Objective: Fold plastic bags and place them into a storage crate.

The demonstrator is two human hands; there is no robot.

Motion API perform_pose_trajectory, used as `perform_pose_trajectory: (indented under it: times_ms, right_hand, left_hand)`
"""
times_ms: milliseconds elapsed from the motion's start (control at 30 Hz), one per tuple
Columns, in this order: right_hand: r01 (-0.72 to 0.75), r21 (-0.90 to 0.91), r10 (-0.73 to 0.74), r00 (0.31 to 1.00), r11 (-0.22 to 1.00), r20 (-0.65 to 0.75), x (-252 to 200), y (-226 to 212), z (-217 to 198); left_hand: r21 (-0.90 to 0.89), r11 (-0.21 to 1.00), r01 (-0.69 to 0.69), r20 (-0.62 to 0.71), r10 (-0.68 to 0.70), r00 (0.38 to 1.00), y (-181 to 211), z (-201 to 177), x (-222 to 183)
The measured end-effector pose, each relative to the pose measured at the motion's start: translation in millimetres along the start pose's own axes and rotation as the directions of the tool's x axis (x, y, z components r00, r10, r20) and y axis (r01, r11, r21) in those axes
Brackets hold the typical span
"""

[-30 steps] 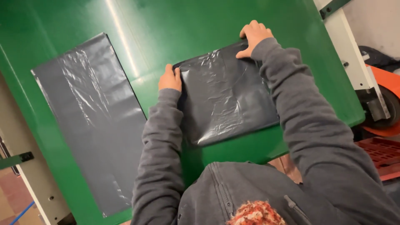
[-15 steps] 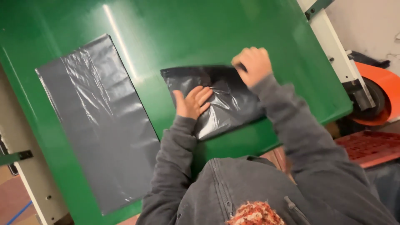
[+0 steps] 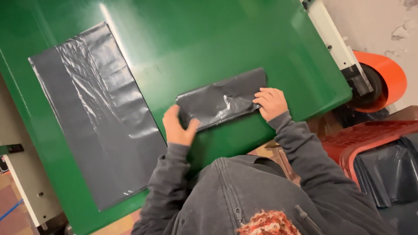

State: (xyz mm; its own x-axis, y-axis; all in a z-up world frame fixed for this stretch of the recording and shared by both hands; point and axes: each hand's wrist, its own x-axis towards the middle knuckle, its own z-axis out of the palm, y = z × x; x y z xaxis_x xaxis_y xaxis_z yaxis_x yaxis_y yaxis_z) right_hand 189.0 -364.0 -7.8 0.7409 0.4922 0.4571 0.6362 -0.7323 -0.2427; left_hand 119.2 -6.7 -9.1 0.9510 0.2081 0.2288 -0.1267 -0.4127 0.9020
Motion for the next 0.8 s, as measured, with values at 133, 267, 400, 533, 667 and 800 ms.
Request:
perform_pose_trajectory:
  times_ms: [133, 267, 400, 533, 667, 800]
  right_hand:
    - [0.012, -0.075, -0.002, 0.991, 0.997, 0.132, 24, -44, -18]
    - [0.104, 0.247, -0.164, 0.959, 0.963, 0.233, 36, -104, -2]
    - [0.162, 0.398, -0.251, 0.95, 0.903, 0.183, -13, -97, 38]
    - [-0.184, 0.69, 0.015, 0.97, 0.7, 0.244, -96, -45, 82]
    - [-0.602, 0.787, 0.578, 0.597, -0.135, 0.556, -83, -25, 75]
    - [-0.602, 0.648, 0.603, 0.319, -0.467, 0.731, -50, -6, 72]
  left_hand:
    - [0.523, 0.699, -0.488, 0.26, 0.414, 0.872, 4, -1, -18]
    - [0.562, 0.55, -0.618, 0.668, 0.139, 0.731, -3, 25, -17]
    - [0.192, 0.877, -0.439, 0.831, 0.093, 0.549, 32, 43, 11]
    - [-0.162, 0.934, -0.318, 0.848, 0.297, 0.439, -26, 98, 53]
    - [-0.121, 0.989, 0.08, 0.776, 0.044, 0.629, -75, 127, 78]
    - [0.267, 0.961, -0.071, 0.44, -0.056, 0.896, -49, 136, 71]
